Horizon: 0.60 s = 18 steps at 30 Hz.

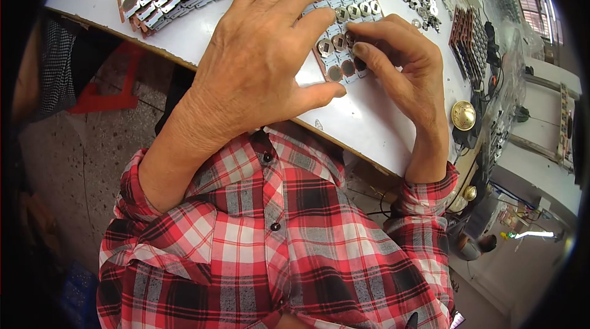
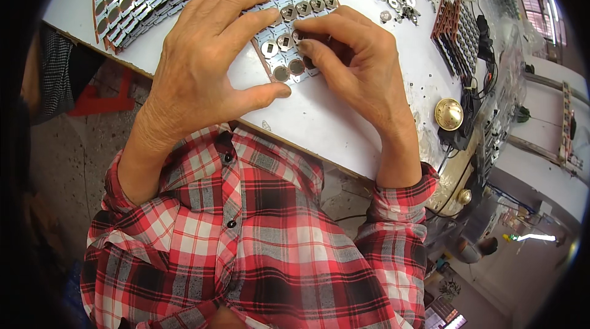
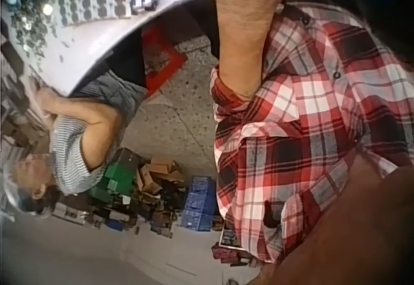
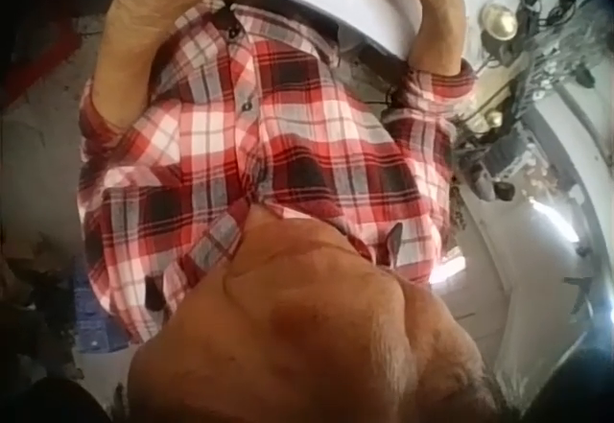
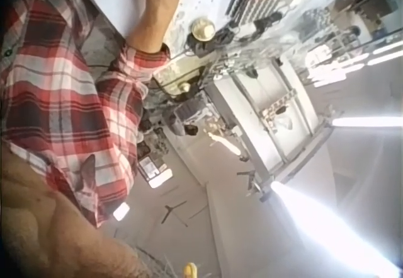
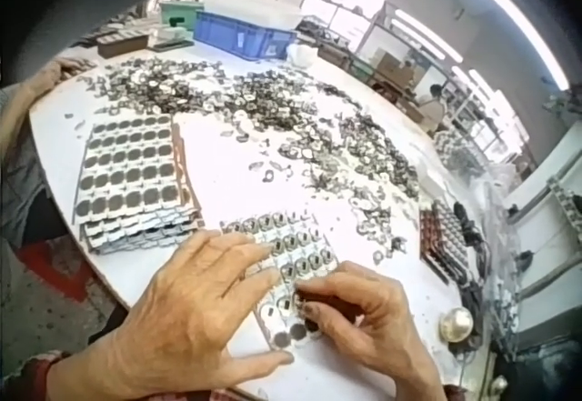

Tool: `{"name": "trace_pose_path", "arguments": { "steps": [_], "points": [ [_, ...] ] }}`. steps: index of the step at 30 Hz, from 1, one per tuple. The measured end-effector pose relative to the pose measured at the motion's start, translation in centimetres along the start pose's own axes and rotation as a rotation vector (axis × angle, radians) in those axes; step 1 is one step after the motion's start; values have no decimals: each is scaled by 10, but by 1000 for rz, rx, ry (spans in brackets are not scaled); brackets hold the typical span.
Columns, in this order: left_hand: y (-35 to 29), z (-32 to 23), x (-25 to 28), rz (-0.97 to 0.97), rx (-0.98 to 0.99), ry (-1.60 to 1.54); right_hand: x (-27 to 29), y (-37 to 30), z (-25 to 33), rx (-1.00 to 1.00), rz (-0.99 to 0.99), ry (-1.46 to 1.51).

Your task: Manually place small metal circular components into a grid template on a workshop table.

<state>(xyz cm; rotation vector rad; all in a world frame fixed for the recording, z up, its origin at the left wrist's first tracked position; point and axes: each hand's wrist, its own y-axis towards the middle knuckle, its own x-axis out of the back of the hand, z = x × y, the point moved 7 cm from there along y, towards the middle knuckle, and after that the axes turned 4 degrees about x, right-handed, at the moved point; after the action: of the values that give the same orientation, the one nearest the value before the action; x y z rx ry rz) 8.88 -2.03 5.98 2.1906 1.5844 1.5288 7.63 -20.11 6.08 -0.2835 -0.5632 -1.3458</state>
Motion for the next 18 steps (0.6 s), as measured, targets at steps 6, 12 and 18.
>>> {"name": "trace_pose_path", "arguments": {
  "steps": [6, 12, 18],
  "points": [
    [-2, -1, -2, 5, -31, 33, 81, -6, -21, -76, -445, -270],
    [-2, -1, -1, 11, -21, 34, 78, -2, -44, 20, -311, -606],
    [-2, -1, 1, -5, -31, 51, 79, 1, -45, -175, -300, -476]
  ]
}}
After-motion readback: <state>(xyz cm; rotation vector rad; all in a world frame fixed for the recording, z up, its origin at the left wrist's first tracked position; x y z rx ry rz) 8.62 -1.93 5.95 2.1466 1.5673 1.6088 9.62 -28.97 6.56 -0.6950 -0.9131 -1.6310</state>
